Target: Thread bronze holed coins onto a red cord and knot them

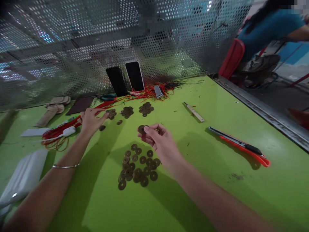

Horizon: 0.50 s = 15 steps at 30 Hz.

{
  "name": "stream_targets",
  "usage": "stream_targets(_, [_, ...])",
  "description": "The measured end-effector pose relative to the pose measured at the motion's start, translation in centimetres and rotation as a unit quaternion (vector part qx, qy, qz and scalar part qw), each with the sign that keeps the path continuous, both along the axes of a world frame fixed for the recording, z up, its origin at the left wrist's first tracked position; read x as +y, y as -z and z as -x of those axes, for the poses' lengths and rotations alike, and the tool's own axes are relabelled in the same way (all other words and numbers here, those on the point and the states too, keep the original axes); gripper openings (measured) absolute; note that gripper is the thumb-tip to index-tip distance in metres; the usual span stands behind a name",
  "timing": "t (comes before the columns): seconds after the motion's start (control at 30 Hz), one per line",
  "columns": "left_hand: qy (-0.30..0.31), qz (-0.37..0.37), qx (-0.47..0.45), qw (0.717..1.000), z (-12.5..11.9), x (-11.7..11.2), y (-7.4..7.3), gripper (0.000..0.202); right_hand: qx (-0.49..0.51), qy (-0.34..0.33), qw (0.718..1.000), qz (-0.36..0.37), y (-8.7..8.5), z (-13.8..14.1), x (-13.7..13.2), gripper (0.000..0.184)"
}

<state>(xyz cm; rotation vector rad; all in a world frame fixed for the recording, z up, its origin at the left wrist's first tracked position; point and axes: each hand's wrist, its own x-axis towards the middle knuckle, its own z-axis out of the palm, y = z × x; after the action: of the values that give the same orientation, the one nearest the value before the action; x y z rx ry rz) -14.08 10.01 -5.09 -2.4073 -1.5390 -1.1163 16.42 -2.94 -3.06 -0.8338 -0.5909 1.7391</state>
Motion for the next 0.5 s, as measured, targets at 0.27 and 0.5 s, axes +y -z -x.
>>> stream_targets(0.27, [0.194,0.051,0.028,0.979,-11.8,-7.7,-6.2,0.039,-0.024,-0.004,1.000,-0.005,0.1,-0.3,0.0,0.021])
stream_targets(0.5, [0.228,0.030,0.027,0.973,-12.9,-9.3,-5.9,0.026,-0.022,0.005,1.000,-0.018,0.2,-0.2,0.1,0.021])
